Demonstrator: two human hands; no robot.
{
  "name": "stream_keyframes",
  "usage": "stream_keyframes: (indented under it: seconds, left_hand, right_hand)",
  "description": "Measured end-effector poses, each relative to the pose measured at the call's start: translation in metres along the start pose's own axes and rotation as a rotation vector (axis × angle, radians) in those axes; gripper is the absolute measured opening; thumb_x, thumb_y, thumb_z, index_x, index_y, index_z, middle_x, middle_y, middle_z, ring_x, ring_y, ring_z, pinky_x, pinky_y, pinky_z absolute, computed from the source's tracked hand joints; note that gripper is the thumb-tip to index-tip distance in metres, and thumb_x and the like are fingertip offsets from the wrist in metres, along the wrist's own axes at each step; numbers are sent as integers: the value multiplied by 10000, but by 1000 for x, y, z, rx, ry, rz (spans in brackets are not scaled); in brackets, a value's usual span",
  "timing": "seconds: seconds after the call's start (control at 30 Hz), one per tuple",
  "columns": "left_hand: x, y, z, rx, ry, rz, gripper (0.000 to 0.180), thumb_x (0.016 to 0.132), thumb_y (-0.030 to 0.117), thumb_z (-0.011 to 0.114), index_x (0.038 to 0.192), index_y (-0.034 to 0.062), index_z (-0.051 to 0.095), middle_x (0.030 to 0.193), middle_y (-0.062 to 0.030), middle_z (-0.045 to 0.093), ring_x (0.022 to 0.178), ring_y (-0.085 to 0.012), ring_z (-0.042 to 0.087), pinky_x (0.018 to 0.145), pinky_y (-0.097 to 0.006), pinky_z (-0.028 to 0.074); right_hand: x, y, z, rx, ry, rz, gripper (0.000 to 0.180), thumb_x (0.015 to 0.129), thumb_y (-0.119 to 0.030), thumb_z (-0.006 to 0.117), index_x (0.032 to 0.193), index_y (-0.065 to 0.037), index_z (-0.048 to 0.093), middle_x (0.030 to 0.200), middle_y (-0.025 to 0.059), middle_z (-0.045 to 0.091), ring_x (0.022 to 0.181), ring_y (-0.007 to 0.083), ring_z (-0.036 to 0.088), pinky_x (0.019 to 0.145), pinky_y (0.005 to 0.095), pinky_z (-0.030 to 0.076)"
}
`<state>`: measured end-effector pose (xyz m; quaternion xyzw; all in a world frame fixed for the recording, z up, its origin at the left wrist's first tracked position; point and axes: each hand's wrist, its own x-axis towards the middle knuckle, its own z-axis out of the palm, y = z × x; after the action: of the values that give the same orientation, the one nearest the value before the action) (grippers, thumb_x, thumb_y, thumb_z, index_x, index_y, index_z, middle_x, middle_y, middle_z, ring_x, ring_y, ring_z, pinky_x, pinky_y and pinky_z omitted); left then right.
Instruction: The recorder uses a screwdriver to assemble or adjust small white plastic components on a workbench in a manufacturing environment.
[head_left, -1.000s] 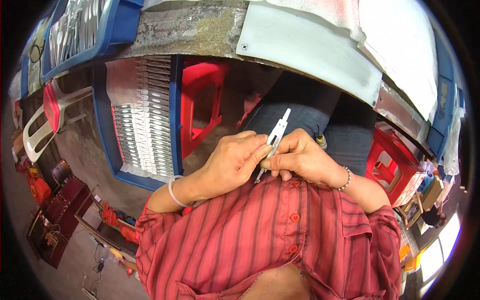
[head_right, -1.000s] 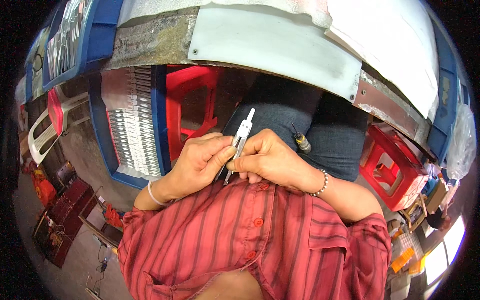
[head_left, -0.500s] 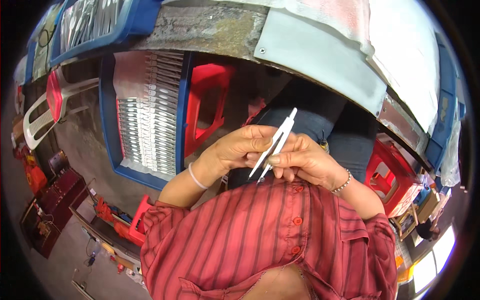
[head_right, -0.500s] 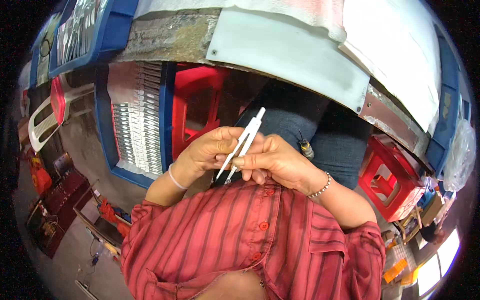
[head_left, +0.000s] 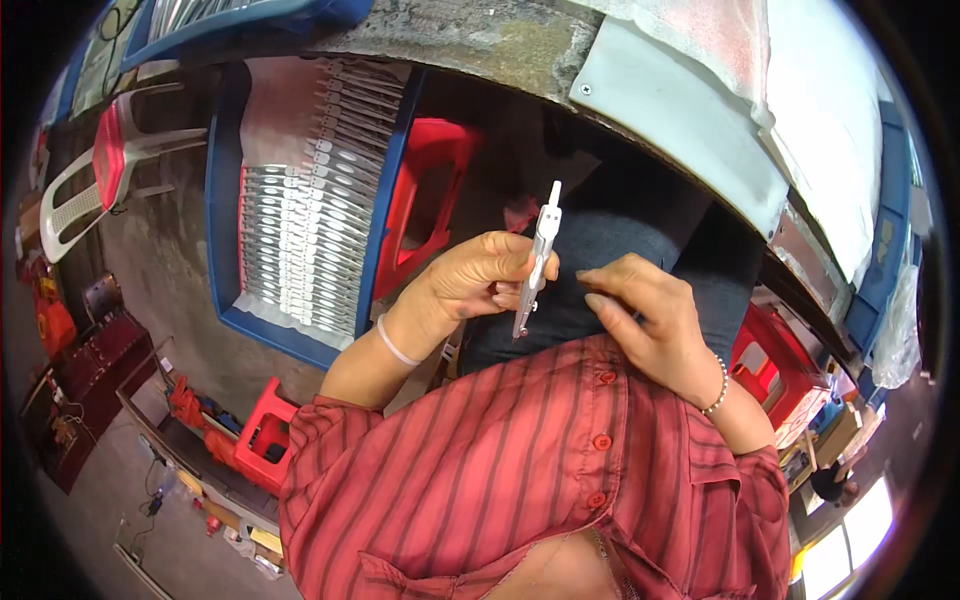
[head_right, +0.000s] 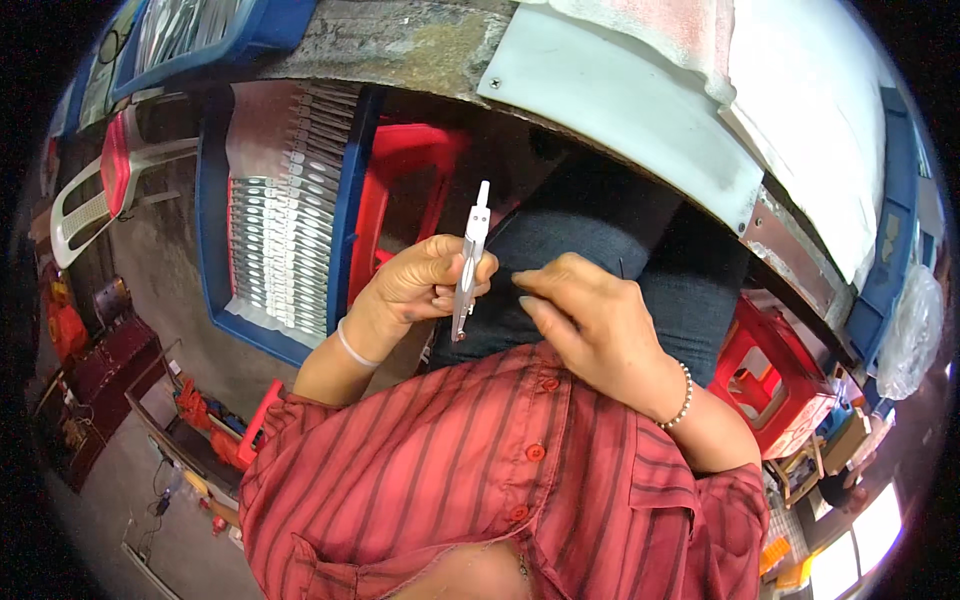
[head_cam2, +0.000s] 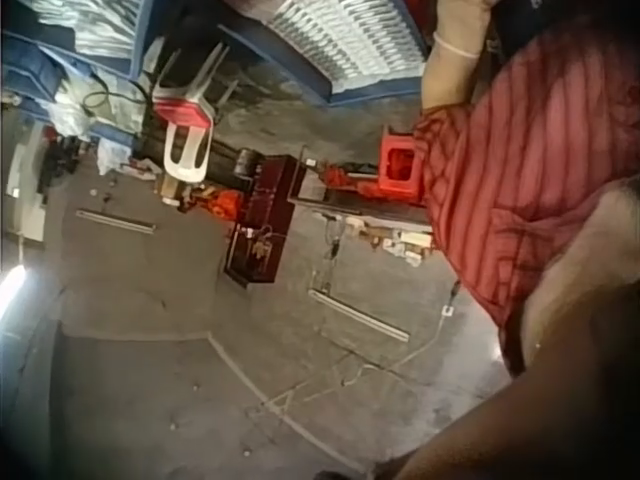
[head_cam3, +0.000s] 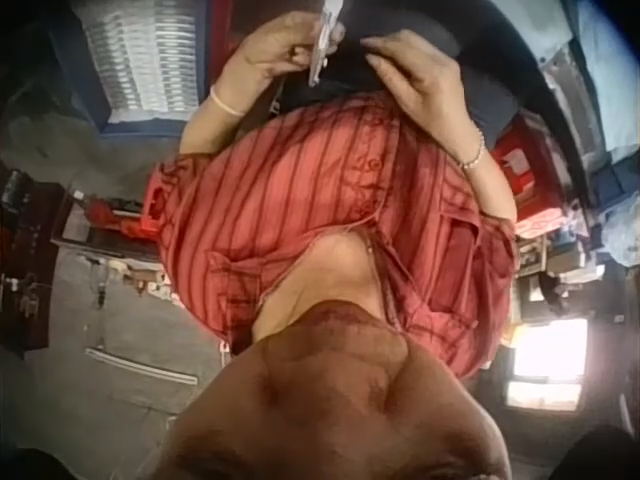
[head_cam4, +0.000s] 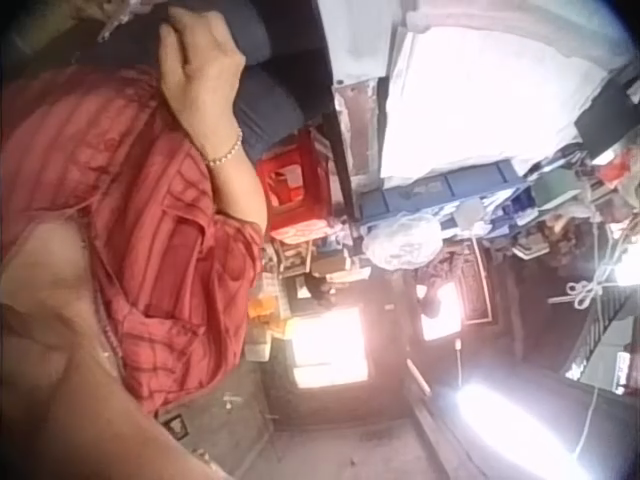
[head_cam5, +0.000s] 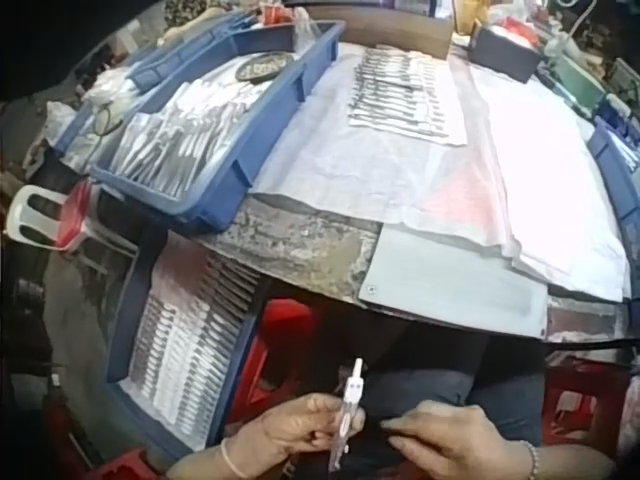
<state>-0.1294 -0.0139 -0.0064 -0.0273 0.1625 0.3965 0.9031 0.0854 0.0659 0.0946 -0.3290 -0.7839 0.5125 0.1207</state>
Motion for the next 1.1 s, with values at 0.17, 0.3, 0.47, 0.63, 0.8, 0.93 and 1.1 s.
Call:
stream_keyframes:
  seconds: [0.17,0.3,0.47,0.63,0.8,0.93,1.1]
  left_hand:
    - [-10,1,14,225,152,2,199,868,191,682,923,0,668,721,-13,580,560,-49,442,468,-178,341]
    - [-26,-7,30,681,365,195,82,856,35,602,808,1,659,688,-11,612,641,-71,555,564,-237,444]
    - [-62,5,17,964,372,60,191,793,-77,571,936,5,667,849,-2,649,811,-67,578,708,-239,477]
    - [-122,43,45,1018,564,290,254,826,-35,592,1070,14,640,782,27,596,715,-55,544,665,-209,449]
    - [-177,45,17,749,1115,925,257,928,93,554,1169,16,601,839,25,547,664,-17,454,589,-180,389]
    - [-160,-10,-3,1097,1433,955,199,917,72,567,1100,20,625,855,-6,553,674,-72,489,597,-218,420]
    - [-136,-35,-14,1385,1421,1098,190,861,-1,582,1044,1,631,864,-102,567,708,-179,559,636,-275,453]
  right_hand:
    - [22,-24,5,-393,-94,-333,418,701,-18,660,1115,-43,610,1050,103,601,747,218,629,620,303,522]
    - [44,-37,23,-631,-177,-541,358,746,-148,594,1076,-8,596,956,99,595,762,174,588,611,269,508]
    - [67,-52,48,-717,-326,-635,207,741,-116,581,923,-19,561,716,43,513,659,165,554,535,280,471]
    - [111,-72,65,-697,-421,-740,188,732,-103,597,906,-47,555,720,56,537,660,196,590,546,310,483]
    - [213,-76,84,-177,-479,-392,224,775,-62,638,978,15,582,852,137,647,785,298,632,660,366,483]
    - [287,-56,163,59,-354,-291,246,801,-102,621,1004,37,618,810,140,644,734,162,595,674,319,474]
    - [334,-39,235,-67,-260,-205,248,772,-103,603,985,14,655,984,209,665,965,362,633,854,416,485]
